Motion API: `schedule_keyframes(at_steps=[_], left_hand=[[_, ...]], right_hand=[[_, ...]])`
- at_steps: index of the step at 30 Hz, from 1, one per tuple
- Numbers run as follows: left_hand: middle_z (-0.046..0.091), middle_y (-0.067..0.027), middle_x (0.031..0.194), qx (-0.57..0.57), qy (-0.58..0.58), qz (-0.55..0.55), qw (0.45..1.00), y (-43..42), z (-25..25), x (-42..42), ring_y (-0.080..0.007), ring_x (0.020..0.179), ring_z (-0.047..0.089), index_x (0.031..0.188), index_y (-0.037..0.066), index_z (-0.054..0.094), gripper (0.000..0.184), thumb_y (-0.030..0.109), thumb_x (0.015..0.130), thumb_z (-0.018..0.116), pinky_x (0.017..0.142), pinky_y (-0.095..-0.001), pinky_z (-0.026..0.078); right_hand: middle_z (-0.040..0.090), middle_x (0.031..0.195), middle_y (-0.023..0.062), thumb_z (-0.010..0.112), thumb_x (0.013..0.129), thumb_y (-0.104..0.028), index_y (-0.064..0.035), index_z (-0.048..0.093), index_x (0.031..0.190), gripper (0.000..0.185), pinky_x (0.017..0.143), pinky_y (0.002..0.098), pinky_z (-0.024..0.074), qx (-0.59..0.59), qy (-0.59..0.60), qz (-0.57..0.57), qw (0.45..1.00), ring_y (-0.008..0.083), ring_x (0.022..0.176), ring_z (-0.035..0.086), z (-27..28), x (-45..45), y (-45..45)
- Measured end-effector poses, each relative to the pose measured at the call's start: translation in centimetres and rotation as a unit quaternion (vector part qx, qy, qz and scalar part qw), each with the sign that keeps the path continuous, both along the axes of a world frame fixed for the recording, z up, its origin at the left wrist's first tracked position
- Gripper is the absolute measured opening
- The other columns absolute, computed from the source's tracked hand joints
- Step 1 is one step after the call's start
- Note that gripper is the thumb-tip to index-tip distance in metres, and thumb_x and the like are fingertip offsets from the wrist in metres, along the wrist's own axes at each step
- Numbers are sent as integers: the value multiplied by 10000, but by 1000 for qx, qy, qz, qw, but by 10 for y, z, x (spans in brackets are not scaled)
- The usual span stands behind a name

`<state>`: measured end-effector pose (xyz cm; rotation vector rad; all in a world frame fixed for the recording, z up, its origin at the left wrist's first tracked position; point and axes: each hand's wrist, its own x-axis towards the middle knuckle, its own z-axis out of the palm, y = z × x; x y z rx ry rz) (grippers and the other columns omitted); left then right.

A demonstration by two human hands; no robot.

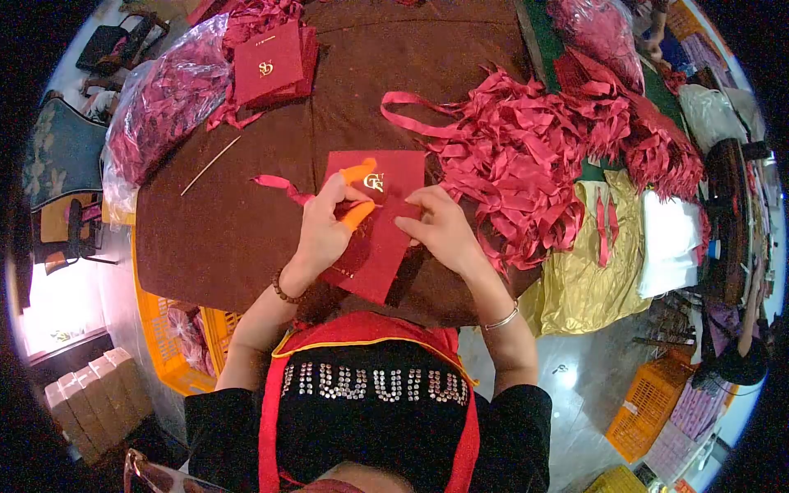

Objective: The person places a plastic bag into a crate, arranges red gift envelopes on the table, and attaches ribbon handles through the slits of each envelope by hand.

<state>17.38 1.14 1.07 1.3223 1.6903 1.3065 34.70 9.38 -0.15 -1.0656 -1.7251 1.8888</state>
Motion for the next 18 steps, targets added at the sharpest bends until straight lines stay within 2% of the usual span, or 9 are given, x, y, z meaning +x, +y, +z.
schedule_keyframes(at_steps=[2, 4, 7, 10, 14, 18], left_hand=[[624, -113, 802, -26, -34, -4, 999, 1, 3, 2, -230, 745, 628, 1067, 11, 535, 332, -55, 751, 608, 693, -300, 489], [635, -101, 793, -1, 11, -5, 1000, 2, 4, 4, -215, 722, 629, 1175, 18, 450, 454, -55, 757, 611, 688, -295, 495], [634, -100, 788, -15, -1, -8, 1000, 2, -1, 3, -221, 716, 630, 1202, 12, 394, 488, -54, 768, 608, 680, -299, 496], [631, -97, 781, 16, -8, 0, 1000, 1, -8, 4, -224, 718, 630, 1189, 4, 375, 483, -46, 770, 610, 667, -307, 494], [629, -99, 778, -7, -9, 1, 1000, 1, -7, 5, -226, 712, 629, 1165, 9, 386, 471, -46, 758, 618, 656, -314, 492], [620, -97, 767, 18, 26, 2, 1000, 1, -5, 10, -228, 720, 617, 1161, 14, 409, 474, -54, 743, 621, 649, -319, 490]], right_hand=[[451, 1043, 38, 675, 782, -52, 37, 566, 992, 253, 591, 208, 476, 11, -10, -1, 1000, 73, 653, 540, 4, -2, -1], [455, 1048, 47, 673, 782, -53, 40, 565, 996, 257, 586, 209, 478, 20, -21, 7, 1000, 77, 646, 547, 5, -2, -1], [459, 1050, 55, 673, 781, -57, 42, 563, 993, 259, 572, 205, 483, 51, -17, 16, 998, 74, 639, 551, -4, 1, -1], [458, 1058, 61, 674, 781, -65, 43, 561, 1001, 269, 559, 201, 484, 52, -14, 12, 998, 72, 640, 554, -2, 0, -2], [465, 1045, 59, 675, 782, -73, 42, 573, 979, 250, 552, 198, 480, 54, -15, 6, 998, 69, 634, 550, 1, -2, -3], [479, 1026, 53, 669, 788, -78, 40, 592, 941, 208, 543, 194, 476, 60, -21, -4, 998, 63, 618, 534, 5, -5, -4]])
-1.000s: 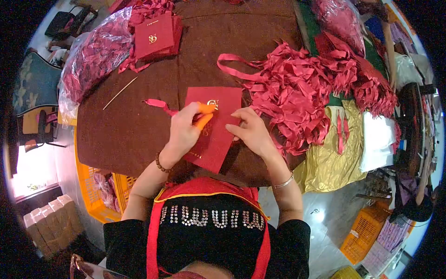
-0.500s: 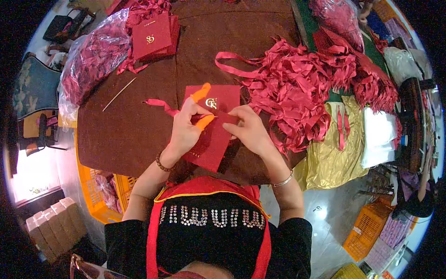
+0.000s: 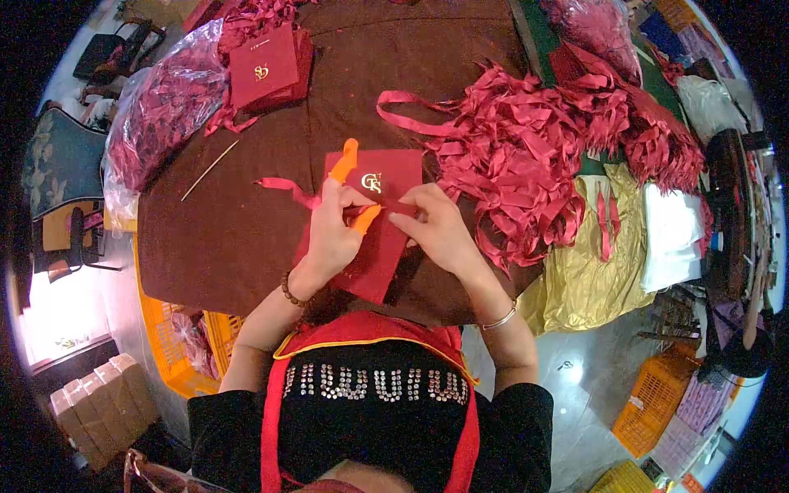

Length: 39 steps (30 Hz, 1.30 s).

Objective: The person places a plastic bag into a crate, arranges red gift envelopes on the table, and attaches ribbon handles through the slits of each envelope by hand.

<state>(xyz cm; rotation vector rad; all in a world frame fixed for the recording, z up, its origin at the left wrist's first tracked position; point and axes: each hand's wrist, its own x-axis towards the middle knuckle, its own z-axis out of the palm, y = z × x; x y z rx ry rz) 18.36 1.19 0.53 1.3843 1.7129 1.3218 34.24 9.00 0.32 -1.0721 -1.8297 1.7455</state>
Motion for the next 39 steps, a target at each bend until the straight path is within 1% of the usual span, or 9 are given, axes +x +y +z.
schedule_keyframes(at_steps=[5, 10, 17, 20, 24, 27, 29, 34, 39], left_hand=[[590, -120, 779, 93, 185, -7, 978, -4, -16, 1, -200, 711, 596, 1043, 8, 510, 343, -77, 732, 624, 625, -286, 471], [509, -113, 751, 188, 189, 11, 964, -4, -19, 9, -314, 664, 487, 868, 41, 515, 271, -57, 651, 645, 573, -408, 393], [584, -93, 1008, 71, 136, -33, 988, 1, 6, -11, -259, 885, 558, 1112, 37, 524, 421, -6, 718, 668, 723, -331, 439], [457, -64, 1292, 111, -353, -79, 925, 5, 17, -25, -173, 1109, 488, 1354, 55, 337, 560, 184, 869, 585, 899, -365, 409], [485, -85, 1261, 112, -503, -75, 854, 3, 28, -43, -189, 1143, 470, 1351, 54, 343, 544, 389, 934, 438, 895, -351, 405], [610, -121, 821, 126, -670, -272, 679, 2, 30, -44, -190, 698, 527, 1423, 70, 191, 739, 602, 911, 199, 648, -326, 390], [581, -132, 689, 100, -673, -247, 690, -3, 40, -33, -181, 514, 426, 1443, 98, 97, 775, 639, 892, 151, 543, -313, 334], [593, -215, 784, 69, -679, -350, 641, -12, 27, -18, -190, 449, 449, 1453, 172, 19, 772, 660, 874, 172, 495, -295, 375], [584, -300, 955, 73, -668, -436, 599, -17, 33, -15, -182, 445, 496, 1428, 219, -133, 788, 595, 897, 312, 498, -264, 406]], right_hand=[[481, 1031, 49, 651, 801, -72, 31, 596, 948, 188, 542, 198, 477, 29, 6, 16, 999, 63, 630, 527, 2, 1, -2], [481, 1038, 51, 635, 811, -62, 30, 587, 941, 166, 539, 202, 482, 26, 30, 23, 999, 72, 713, 536, 12, 0, -5], [499, 1030, 94, 650, 787, -110, 0, 579, 1005, 255, 674, 261, 440, 228, -110, -20, 967, 147, 756, 540, -7, -4, 14], [503, 1086, 112, 668, 775, -139, -23, 563, 1064, 329, 725, 276, 447, 214, -90, -59, 971, 192, 847, 545, 2, -9, 13], [492, 1151, 134, 668, 767, -130, -40, 557, 1090, 353, 840, 330, 428, 429, -113, -95, 891, 266, 1022, 497, -2, -12, 12], [499, 1150, 128, 639, 792, -109, -40, 584, 1067, 288, 874, 345, 418, 474, -96, -104, 869, 252, 1073, 491, 18, -21, 7], [515, 1121, 127, 627, 819, -148, -27, 602, 1052, 263, 863, 329, 430, 210, 93, -43, 972, 248, 1058, 510, 38, -32, -1], [608, 1031, 48, 491, 933, -177, 20, 585, 1080, 263, 871, 276, 416, -85, 259, -41, 961, 125, 939, 555, 44, -56, -7], [618, 1006, 48, 514, 926, -192, -9, 602, 1035, 230, 858, 283, 426, -158, 343, -18, 926, 128, 923, 561, 39, -56, -11]])
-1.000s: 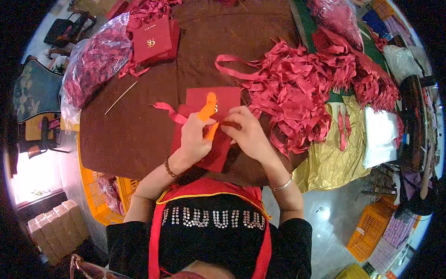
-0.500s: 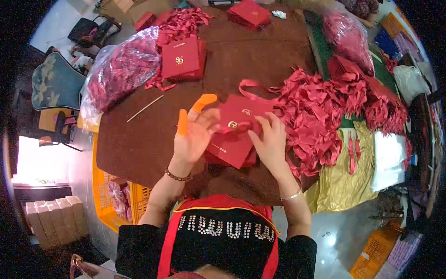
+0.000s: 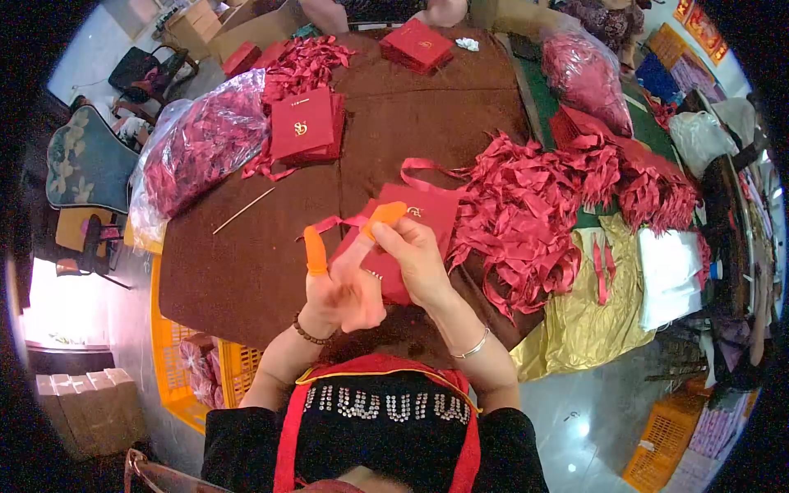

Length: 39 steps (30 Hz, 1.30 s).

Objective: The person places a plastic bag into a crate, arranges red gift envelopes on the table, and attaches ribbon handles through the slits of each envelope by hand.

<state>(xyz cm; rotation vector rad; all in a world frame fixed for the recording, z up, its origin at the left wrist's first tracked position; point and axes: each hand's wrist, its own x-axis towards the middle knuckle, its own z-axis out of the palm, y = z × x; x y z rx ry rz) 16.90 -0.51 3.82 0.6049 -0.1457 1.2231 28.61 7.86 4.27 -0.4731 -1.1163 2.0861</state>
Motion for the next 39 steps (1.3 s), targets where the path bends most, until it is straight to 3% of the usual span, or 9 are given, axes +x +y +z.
schedule_keyframes(at_steps=[6, 10, 12, 13, 17, 19, 21, 24, 39], left_hand=[[575, -300, 991, -6, -71, -10, 997, 4, 7, 11, -158, 440, 486, 1432, 255, -117, 763, 502, 921, 393, 478, -249, 382], [576, -296, 993, 7, 45, 60, 997, 7, 0, 5, -126, 460, 488, 1422, 270, -147, 743, 507, 932, 358, 477, -224, 375], [575, -300, 1006, 37, 95, 36, 994, 8, 4, 5, -121, 454, 488, 1405, 275, -196, 777, 519, 925, 364, 476, -223, 379], [575, -300, 1006, 37, 94, 36, 994, 7, 8, 6, -121, 454, 488, 1405, 275, -196, 777, 519, 925, 364, 476, -223, 379], [575, -297, 1027, -44, 79, 33, 995, 2, 8, 11, -123, 440, 483, 1392, 262, -231, 831, 474, 920, 418, 465, -204, 399], [576, -295, 1032, -55, 100, 35, 993, -1, 11, 8, -122, 436, 480, 1388, 258, -241, 844, 428, 924, 444, 462, -196, 406], [577, -291, 1035, -37, 266, 39, 963, -4, 19, 3, -107, 446, 476, 1379, 277, -260, 894, 259, 908, 500, 460, -181, 412], [572, -292, 1050, -42, 245, 33, 968, -5, 19, 5, -86, 463, 473, 1372, 290, -272, 941, 132, 872, 510, 468, -181, 411], [579, -255, 1066, -32, 316, 47, 947, -12, 26, 8, -74, 487, 465, 1372, 295, -271, 966, 29, 845, 494, 485, -187, 409]], right_hand=[[610, 965, 55, 526, 913, -129, -2, 594, 1018, 178, 811, 264, 443, 31, -67, -53, 996, 119, 897, 556, -1, 0, -8], [593, 912, 74, 635, 810, -7, -1, 608, 913, 107, 717, 240, 470, 155, -22, -236, 959, 116, 803, 569, 3, -3, -16], [609, 912, 94, 620, 779, 68, 17, 610, 945, 174, 686, 243, 488, 407, -208, -312, 833, 153, 777, 595, 12, 4, -15], [622, 890, 131, 643, 734, 73, 8, 622, 961, 237, 637, 266, 516, 551, -195, -340, 737, 207, 746, 620, 10, 6, -7], [639, 899, 149, 669, 704, 52, 20, 626, 998, 300, 629, 312, 537, 656, -215, -299, 659, 265, 742, 644, 16, 16, -2], [639, 898, 152, 673, 701, 39, 26, 625, 988, 291, 627, 311, 537, 673, -218, -263, 657, 266, 739, 644, 23, 23, -1], [640, 897, 155, 677, 699, 27, 32, 625, 978, 283, 626, 311, 538, 688, -218, -226, 654, 268, 736, 644, 25, 28, 1], [626, 858, 131, 659, 673, -9, 40, 619, 973, 306, 574, 306, 511, 728, -211, -210, 617, 240, 665, 616, 24, 31, 5], [612, 797, 111, 665, 647, -21, 23, 604, 910, 274, 600, 316, 530, 788, -187, -188, 555, 238, 680, 626, 45, 30, 12]])
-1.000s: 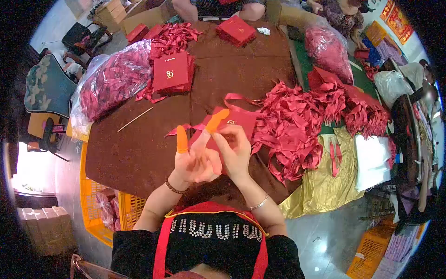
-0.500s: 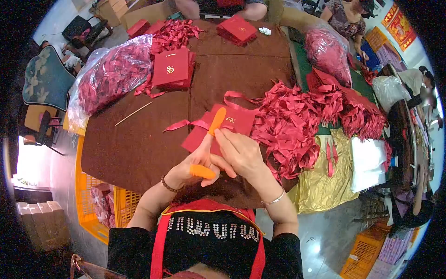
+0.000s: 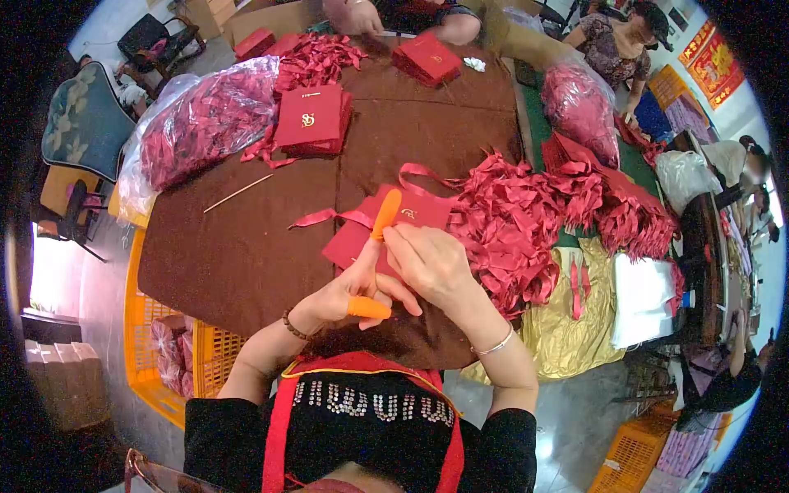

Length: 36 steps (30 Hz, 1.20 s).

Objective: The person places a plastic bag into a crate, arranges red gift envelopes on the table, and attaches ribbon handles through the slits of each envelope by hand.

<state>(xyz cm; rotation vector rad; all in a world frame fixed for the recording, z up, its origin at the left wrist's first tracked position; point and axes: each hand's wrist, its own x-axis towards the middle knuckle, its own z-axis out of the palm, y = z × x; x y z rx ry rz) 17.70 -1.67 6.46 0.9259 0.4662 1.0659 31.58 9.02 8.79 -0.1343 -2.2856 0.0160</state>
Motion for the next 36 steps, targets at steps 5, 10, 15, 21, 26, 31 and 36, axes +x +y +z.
schedule_keyframes(at_steps=[5, 10, 15, 21, 26, 31, 36], left_hand=[[586, -250, 1061, -7, 17, 42, 999, -2, 2, 6, -76, 533, 505, 1398, 295, -212, 925, 42, 861, 497, 479, -173, 408], [593, -254, 1042, -6, -12, 56, 998, -2, 5, 5, -84, 626, 573, 1419, 289, -152, 892, 74, 874, 521, 464, -157, 409], [600, -211, 1032, -9, 8, 51, 999, -1, 7, 2, -69, 488, 461, 1399, 292, -208, 878, 6, 866, 427, 482, -182, 402], [603, -196, 1007, -35, 39, 27, 998, -3, 2, 6, -74, 506, 459, 1398, 279, -213, 899, -43, 844, 416, 493, -188, 404], [601, -188, 1012, -34, 83, 68, 994, -1, 6, 10, -77, 518, 462, 1399, 271, -217, 901, -63, 836, 403, 495, -195, 404], [612, -168, 940, 0, 97, 160, 982, 5, 7, 13, -124, 517, 521, 1442, 226, -83, 848, -70, 818, 409, 481, -233, 414], [608, -135, 821, 199, 506, 363, 757, 17, -24, 4, -207, 605, 598, 1256, 91, 387, 471, 45, 808, 525, 494, -353, 461]], right_hand=[[597, 783, 112, 648, 670, 8, -19, 599, 872, 209, 544, 322, 502, -189, -1, 37, 981, 244, 652, 611, 10, 0, -1], [598, 802, 72, 620, 742, 8, -7, 588, 916, 177, 528, 244, 468, -417, -20, 57, 907, 130, 663, 601, 2, 2, 4], [598, 837, 80, 630, 729, 0, -16, 591, 907, 183, 529, 275, 488, -359, 1, 69, 931, 166, 661, 610, 4, -5, 0], [587, 802, 102, 641, 681, -9, -25, 577, 856, 187, 530, 323, 495, -182, -81, 13, 980, 244, 634, 602, 21, 0, 0], [560, 748, 101, 626, 695, -52, -36, 547, 788, 123, 511, 357, 481, -184, -83, -25, 979, 283, 624, 587, 20, -7, -5], [562, 742, 94, 634, 671, -6, -37, 556, 795, 149, 511, 343, 482, -179, 12, -37, 983, 263, 614, 585, 9, -14, -7], [561, 735, 92, 639, 652, 32, -37, 559, 800, 181, 501, 328, 477, -220, 3, -5, 976, 250, 581, 579, 1, -8, -10]])
